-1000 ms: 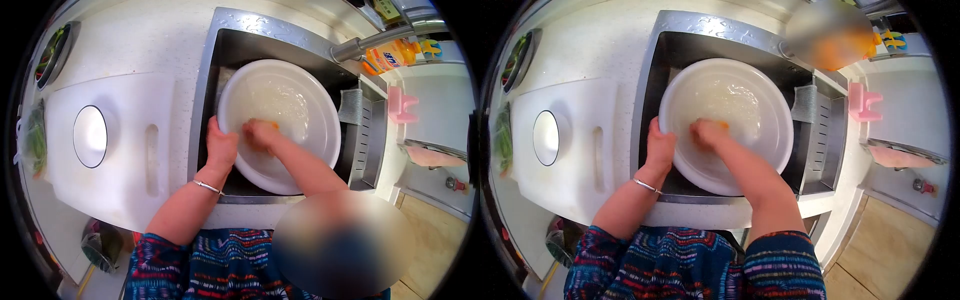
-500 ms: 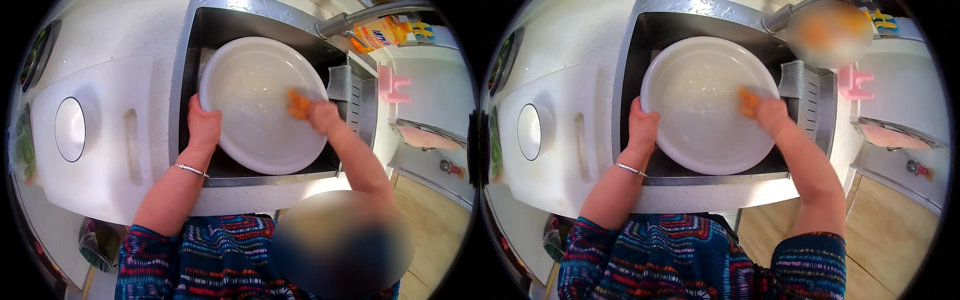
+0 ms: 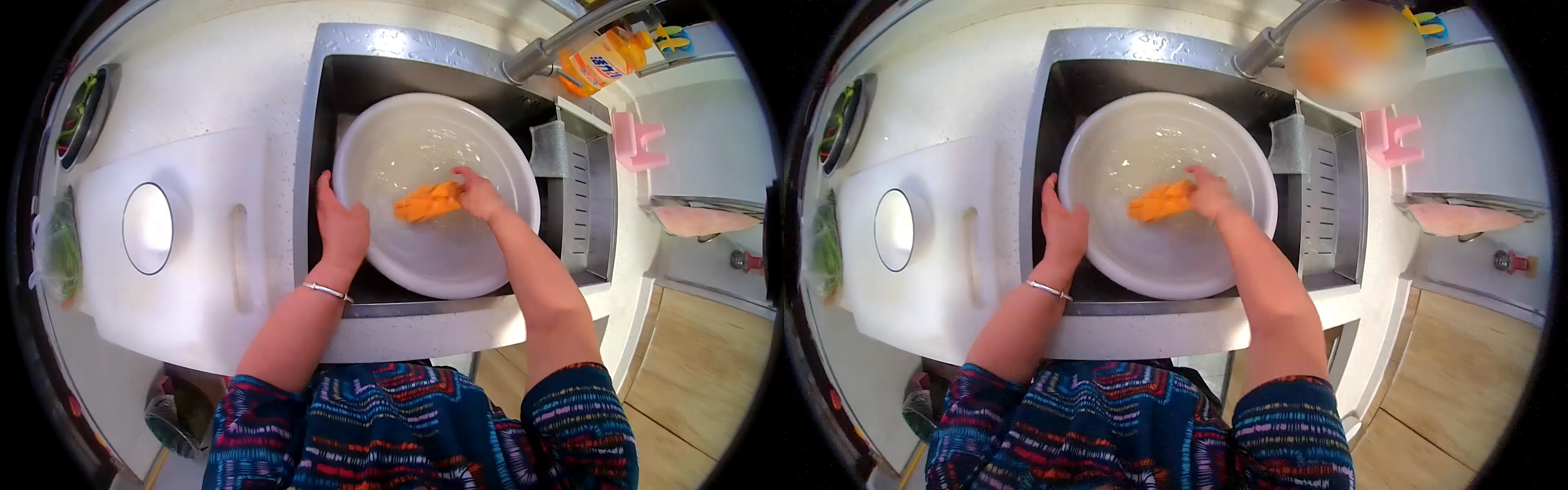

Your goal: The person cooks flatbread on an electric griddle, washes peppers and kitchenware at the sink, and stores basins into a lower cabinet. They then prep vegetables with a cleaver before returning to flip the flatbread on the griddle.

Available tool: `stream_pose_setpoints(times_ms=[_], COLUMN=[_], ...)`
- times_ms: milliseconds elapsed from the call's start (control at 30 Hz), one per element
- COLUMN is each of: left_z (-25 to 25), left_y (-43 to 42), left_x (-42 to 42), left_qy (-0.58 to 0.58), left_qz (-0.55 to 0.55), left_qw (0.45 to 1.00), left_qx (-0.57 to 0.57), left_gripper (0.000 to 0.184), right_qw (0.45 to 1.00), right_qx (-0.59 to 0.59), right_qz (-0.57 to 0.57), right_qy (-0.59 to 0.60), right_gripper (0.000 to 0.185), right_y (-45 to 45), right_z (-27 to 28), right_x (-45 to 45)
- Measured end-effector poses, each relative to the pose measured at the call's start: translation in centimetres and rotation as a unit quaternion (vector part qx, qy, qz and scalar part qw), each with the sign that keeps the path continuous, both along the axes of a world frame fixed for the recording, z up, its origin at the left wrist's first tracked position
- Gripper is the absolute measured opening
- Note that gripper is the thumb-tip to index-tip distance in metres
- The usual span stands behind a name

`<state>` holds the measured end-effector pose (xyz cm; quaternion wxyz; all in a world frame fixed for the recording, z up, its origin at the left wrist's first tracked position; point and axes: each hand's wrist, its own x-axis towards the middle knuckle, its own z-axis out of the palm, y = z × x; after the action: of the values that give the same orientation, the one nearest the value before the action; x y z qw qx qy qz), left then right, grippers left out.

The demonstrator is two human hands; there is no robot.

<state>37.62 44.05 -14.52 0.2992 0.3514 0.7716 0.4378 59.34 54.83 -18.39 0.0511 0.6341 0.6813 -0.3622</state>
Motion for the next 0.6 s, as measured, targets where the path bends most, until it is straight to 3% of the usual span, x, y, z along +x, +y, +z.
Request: stream_pose_setpoints(times_ms=[33, 100, 133, 167, 200, 233, 300, 333, 367, 400, 433, 500, 533, 567, 600], left_z=[0.6, 2.2, 3.1, 3.9, 3.4, 2.3, 0.6, -3.4, 1.5, -3.2, 0.1, -1.6, -2.6, -3.8, -3.6], left_y=[-0.2, -0.6, -0.7, -0.6, -0.6, -0.1, 2.2, 3.6, 3.4, 4.6, 3.9, 5.1, 5.4, 5.7, 5.6], left_x=[0.0, 0.0, 0.3, 0.8, 1.4, 1.9, 2.7, 3.1, 2.3, 3.4, 3.0, 3.8, 4.0, 4.5, 4.8], left_qy=[0.008, 0.255, 0.213, 0.172, 0.08, -0.007, -0.183, -0.252, -0.518, -0.593, -0.65, -0.715, -0.708, -0.78, -0.8], left_qz=[0.002, -0.124, -0.164, -0.202, -0.193, -0.171, -0.052, -0.01, 0.001, 0.029, 0.011, 0.037, 0.038, -0.112, -0.186], left_qw=[1.0, 0.949, 0.95, 0.947, 0.966, 0.976, 0.981, 0.965, 0.845, 0.801, 0.759, 0.698, 0.704, 0.604, 0.545], left_qx=[0.004, 0.136, 0.159, 0.181, 0.154, 0.131, -0.027, -0.072, -0.132, -0.081, -0.023, 0.013, 0.023, 0.118, 0.167], left_gripper=[0.057, 0.06, 0.06, 0.061, 0.058, 0.055, 0.044, 0.039, 0.035, 0.033, 0.032, 0.031, 0.031, 0.03, 0.029], right_qw=[1.0, 0.993, 0.99, 0.989, 0.989, 0.978, 0.974, 0.952, 0.951, 0.939, 0.922, 0.896, 0.875, 0.871, 0.886], right_qx=[0.004, 0.0, -0.028, -0.023, -0.002, 0.02, 0.044, -0.013, 0.078, 0.143, 0.209, 0.277, 0.347, 0.347, 0.334], right_qz=[0.002, 0.087, 0.139, 0.144, 0.131, 0.128, 0.086, 0.0, 0.061, 0.083, 0.096, 0.101, 0.075, 0.079, 0.026], right_qy=[0.008, -0.073, -0.021, -0.011, 0.074, 0.161, 0.203, 0.305, 0.292, 0.302, 0.312, 0.333, 0.329, 0.337, 0.321], right_gripper=[0.034, 0.035, 0.038, 0.038, 0.036, 0.034, 0.025, 0.017, 0.013, 0.012, 0.013, 0.015, 0.019, 0.019, 0.022], right_y=[0.3, 0.4, -0.6, -1.3, -1.8, -2.1, -4.1, -5.1, -6.0, -6.6, -7.0, -7.9, -8.2, -8.0, -7.6], right_z=[-1.9, -4.5, -4.2, -3.6, -2.8, -1.6, 5.5, 7.5, 10.7, 11.1, 11.0, 10.2, 10.1, 9.7, 9.3], right_x=[0.3, 0.1, -0.6, -1.3, -2.2, -3.8, -6.7, -7.8, -8.5, -8.5, -8.7, -9.8, -10.4, -10.7, -10.8])
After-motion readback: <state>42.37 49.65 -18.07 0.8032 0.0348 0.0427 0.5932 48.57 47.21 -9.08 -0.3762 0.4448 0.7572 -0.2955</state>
